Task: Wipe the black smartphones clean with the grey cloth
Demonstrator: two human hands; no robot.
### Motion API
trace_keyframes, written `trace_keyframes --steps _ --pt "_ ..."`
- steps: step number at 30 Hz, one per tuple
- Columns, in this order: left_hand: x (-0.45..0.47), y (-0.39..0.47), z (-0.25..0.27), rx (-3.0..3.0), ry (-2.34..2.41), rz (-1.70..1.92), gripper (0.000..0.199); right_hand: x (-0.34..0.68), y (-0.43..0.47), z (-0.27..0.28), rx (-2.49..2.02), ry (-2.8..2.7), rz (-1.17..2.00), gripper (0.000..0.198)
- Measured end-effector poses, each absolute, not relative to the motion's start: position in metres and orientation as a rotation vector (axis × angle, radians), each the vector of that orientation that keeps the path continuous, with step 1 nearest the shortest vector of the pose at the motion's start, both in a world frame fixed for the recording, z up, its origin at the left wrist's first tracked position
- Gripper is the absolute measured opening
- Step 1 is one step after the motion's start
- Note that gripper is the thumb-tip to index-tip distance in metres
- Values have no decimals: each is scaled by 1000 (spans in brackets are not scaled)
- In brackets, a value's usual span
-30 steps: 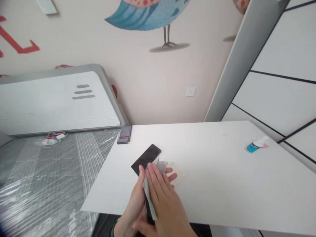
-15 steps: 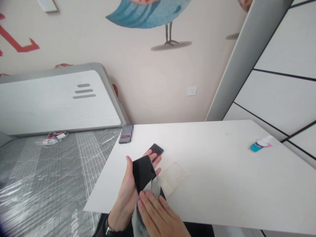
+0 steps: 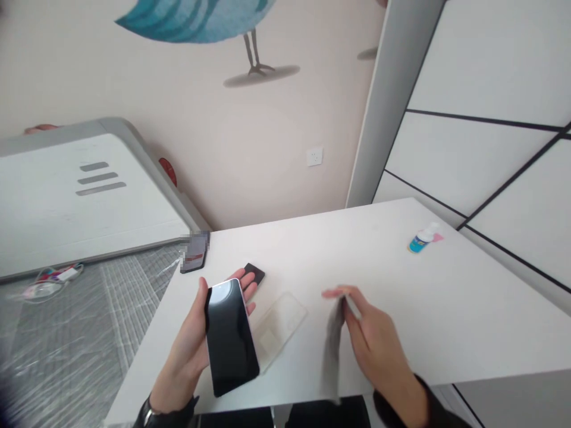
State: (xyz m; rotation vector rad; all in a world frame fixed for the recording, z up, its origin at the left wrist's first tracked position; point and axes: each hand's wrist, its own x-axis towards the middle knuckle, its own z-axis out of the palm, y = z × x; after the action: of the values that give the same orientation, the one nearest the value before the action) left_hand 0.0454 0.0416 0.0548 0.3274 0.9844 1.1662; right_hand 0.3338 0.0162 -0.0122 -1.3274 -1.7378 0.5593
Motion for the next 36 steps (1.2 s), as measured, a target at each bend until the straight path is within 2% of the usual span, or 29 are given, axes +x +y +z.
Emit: trace_keyframes --steps 2,4,6,8,10,12,16,18,20,23,29,33,36 --pt "53 43 52 378 1006 1080 61 349 28 -13 -1472 -1664 379 41" --pt "65 46 48 443 1033 1021 58 343 23 -17 -1400 -1638 362 51" --pt "79 48 45 525 1060 981 59 317 5 -25 -1261 -1613 607 48" --pt "94 49 42 633 1088 958 63 283 -14 -35 -1180 -1552 1065 49" --pt "105 46 38 781 1129 961 68 257 -27 -46 -1134 -1438 1385 58" --pt "107 39 30 952 1196 995 71 246 -31 -55 -1131 -1308 1515 69" --pt "81 4 1 1227 1399 1077 78 268 -30 -64 -1196 -1154 1487 79" --pt "65 -21 -22 1329 1529 1040 69 286 -32 -65 -1272 -1246 1460 70" --pt "54 -42 -46 1807 1707 855 65 297 -35 -68 -1318 -1402 1473 59" --pt "53 -60 -75 2202 1854 728 75 292 -46 -83 -1301 -1506 1479 56" --pt "68 -61 -93 2150 2037 765 91 250 -64 -119 -1080 -1519 1492 83" --pt "64 -62 -99 2204 1986 743 108 234 -55 -96 -1315 -1559 1388 90" --pt "65 -61 -103 2240 1959 810 109 226 -48 -73 -1528 -1543 1291 93"
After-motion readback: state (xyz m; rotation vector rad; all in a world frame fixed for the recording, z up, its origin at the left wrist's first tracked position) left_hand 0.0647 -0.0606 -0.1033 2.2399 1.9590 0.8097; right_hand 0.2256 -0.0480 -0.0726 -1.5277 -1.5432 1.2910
